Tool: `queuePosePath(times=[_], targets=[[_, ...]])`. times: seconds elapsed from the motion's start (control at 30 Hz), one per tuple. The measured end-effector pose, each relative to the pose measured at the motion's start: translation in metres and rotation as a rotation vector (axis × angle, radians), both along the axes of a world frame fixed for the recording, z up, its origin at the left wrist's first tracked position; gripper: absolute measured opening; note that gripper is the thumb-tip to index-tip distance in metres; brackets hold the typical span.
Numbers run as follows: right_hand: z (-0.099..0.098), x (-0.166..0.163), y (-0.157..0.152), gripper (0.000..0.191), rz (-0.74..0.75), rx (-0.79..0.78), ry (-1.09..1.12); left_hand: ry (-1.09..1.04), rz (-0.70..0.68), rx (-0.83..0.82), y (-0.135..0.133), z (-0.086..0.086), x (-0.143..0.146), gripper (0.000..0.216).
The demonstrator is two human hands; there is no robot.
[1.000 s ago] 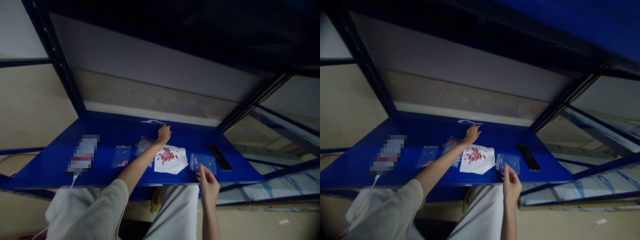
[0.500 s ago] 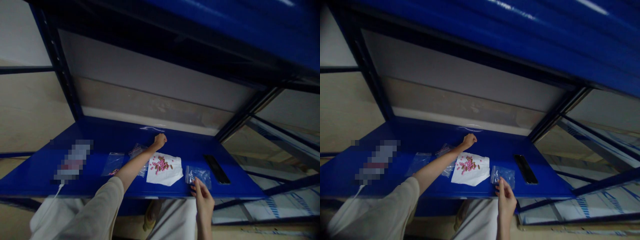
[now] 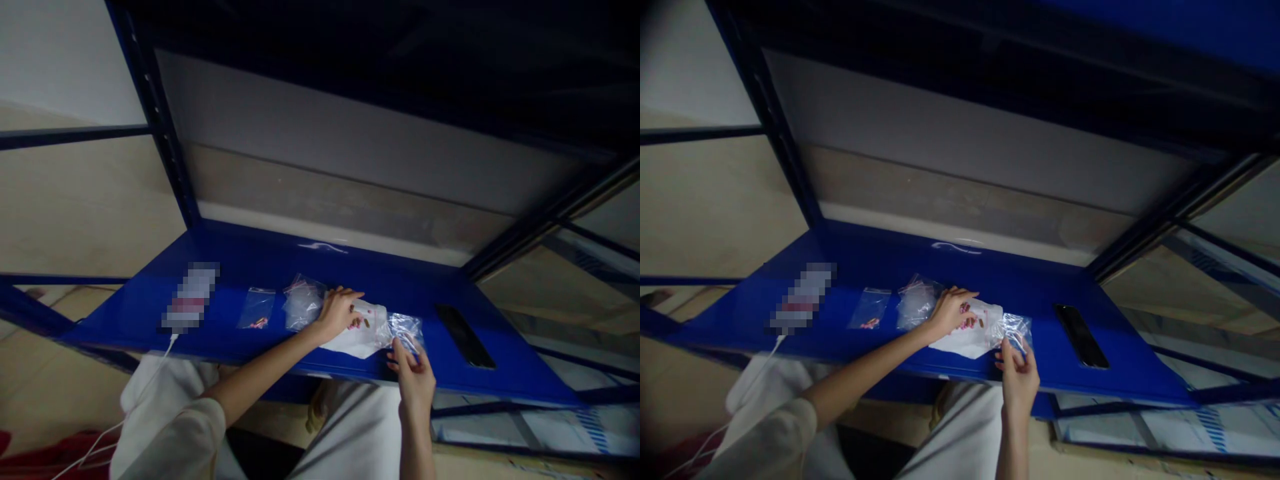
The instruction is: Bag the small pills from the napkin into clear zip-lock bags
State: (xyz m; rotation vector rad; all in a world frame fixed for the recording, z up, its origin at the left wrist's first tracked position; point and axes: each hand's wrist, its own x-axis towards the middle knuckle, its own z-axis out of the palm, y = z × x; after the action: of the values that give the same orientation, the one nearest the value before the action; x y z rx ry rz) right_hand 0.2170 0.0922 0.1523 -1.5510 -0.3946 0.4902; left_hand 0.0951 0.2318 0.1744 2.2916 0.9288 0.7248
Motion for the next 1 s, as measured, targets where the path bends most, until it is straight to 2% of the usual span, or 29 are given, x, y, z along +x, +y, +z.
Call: queuePosePath(times=[0.07, 0.13, 0.2, 0.27, 0.3, 0.37, 0.47, 0.57, 0.7, 0.83, 1.0], targets=[[0.006, -0.007, 0.000, 0.084, 0.055, 0.007, 0.016, -0.127, -0.026, 0.011, -0.007, 0.004, -0.012, 0.073], [0.014, -0.016, 0.001, 0.087, 0.179, -0.006, 0.048, -0.266, -0.096, 0.000, -0.019, 0.008, -0.027, 0.077], [0.021, -0.029, 0.004, 0.086, 0.342, -0.043, 0.070, -0.351, -0.138, -0.017, -0.035, 0.011, -0.044, 0.052], [0.027, -0.042, 0.007, 0.078, 0.467, -0.071, 0.059, -0.417, -0.097, -0.034, -0.051, 0.014, -0.061, 0.021], [0.029, -0.048, 0.009, 0.072, 0.496, -0.071, 0.033, -0.456, -0.045, -0.055, -0.058, 0.015, -0.069, 0.013], [0.032, -0.060, 0.012, 0.056, 0.499, -0.043, -0.071, -0.525, 0.093, -0.165, -0.070, 0.016, -0.083, 0.006], [0.034, -0.074, 0.014, 0.039, 0.577, 0.033, -0.247, -0.580, 0.244, -0.457, -0.084, 0.016, -0.100, 0.006], [0.037, -0.086, 0.012, 0.029, 0.719, 0.075, -0.273, -0.611, 0.276, -0.652, -0.092, 0.015, -0.112, 0.012], [0.039, -0.102, 0.009, 0.026, 0.794, 0.064, -0.240, -0.647, 0.280, -0.780, -0.097, 0.010, -0.123, 0.019], [0.037, -0.116, 0.009, 0.022, 0.776, 0.017, -0.220, -0.616, 0.253, -0.745, -0.100, 0.006, -0.135, 0.019], [0.033, -0.125, 0.010, 0.025, 0.778, -0.016, -0.191, -0.646, 0.353, -0.626, -0.102, 0.001, -0.147, 0.020]])
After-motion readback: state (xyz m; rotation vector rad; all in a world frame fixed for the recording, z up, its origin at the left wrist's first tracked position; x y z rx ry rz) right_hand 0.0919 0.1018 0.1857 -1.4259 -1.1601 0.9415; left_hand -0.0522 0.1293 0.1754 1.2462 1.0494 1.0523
